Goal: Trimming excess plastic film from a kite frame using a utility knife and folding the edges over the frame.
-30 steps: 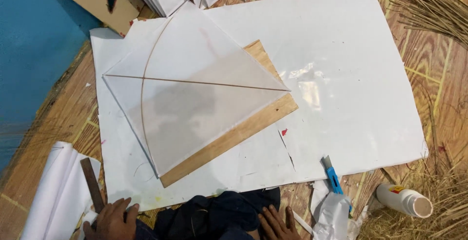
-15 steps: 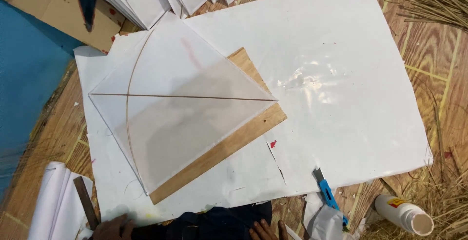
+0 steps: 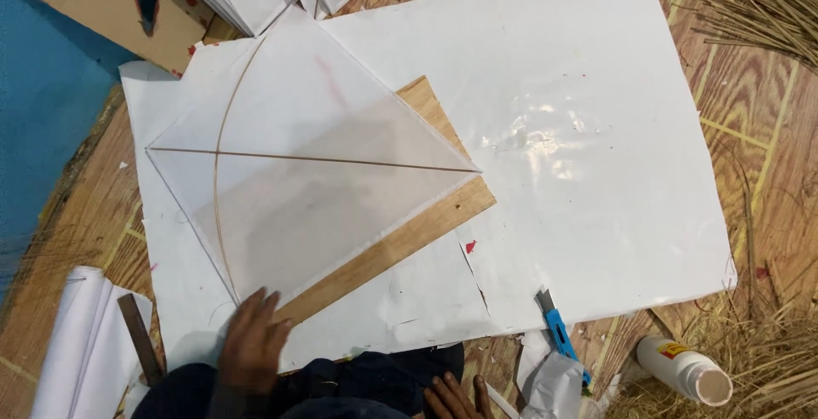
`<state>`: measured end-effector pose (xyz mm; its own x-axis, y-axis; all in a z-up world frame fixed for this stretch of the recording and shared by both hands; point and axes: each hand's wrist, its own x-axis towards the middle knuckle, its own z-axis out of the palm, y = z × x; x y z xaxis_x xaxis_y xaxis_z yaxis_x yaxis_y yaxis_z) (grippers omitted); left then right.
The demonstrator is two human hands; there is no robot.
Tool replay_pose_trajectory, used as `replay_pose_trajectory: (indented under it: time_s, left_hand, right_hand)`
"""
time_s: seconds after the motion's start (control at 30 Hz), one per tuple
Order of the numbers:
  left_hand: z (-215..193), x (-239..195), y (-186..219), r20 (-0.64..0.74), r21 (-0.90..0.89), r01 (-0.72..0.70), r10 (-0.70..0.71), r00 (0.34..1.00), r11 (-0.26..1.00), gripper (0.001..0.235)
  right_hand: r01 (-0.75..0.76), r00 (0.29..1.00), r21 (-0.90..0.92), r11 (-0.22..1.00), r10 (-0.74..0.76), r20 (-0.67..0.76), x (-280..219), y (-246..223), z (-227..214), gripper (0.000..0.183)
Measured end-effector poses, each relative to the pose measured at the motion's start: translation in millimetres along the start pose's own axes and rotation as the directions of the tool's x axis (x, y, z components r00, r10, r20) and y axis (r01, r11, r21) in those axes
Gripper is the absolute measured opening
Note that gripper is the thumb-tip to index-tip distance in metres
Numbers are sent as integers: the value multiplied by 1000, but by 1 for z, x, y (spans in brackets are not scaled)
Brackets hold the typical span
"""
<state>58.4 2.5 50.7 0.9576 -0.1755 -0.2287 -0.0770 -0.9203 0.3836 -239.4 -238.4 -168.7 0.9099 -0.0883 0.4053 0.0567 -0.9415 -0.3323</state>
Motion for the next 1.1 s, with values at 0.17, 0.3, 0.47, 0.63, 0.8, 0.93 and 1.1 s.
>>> replay_pose_trajectory:
  time_s: [0.17,0.3,0.47,0.63,0.8,0.93,1.1]
  left_hand:
    - [62,20,79,-31,75,-368,371,928,927,87]
    - [94,42,105,102,236,-416,403,909,878,101]
    - [118,43,87,-11,405,-420,463,886,812,110]
    - [114,41,58,-73,445,-408,487,871,797,110]
    - [112,30,37,-55,531,-363,458,887,766,84]
    - [117,32,33,-7,536,-349,417,909,769,83]
    - [122,35,29,-91,326,-427,478,874,843,92]
  right_hand:
    - [-46,984,113,993,26,177,12,5,-20,31]
    - [-363,929,457,812,278,244,95,-6,-94,46]
    - [-321,947,548,773,264,182,205,2,-130,50]
    - [-117,991,371,921,86,99,276,-2,-95,64]
    - [131,980,169,977,-153,126,303,-33,-50,62]
    - [139,977,157,978,-162,140,306,-36,-31,58]
    - [-31,961,-44,999,42,274,311,11,-48,65]
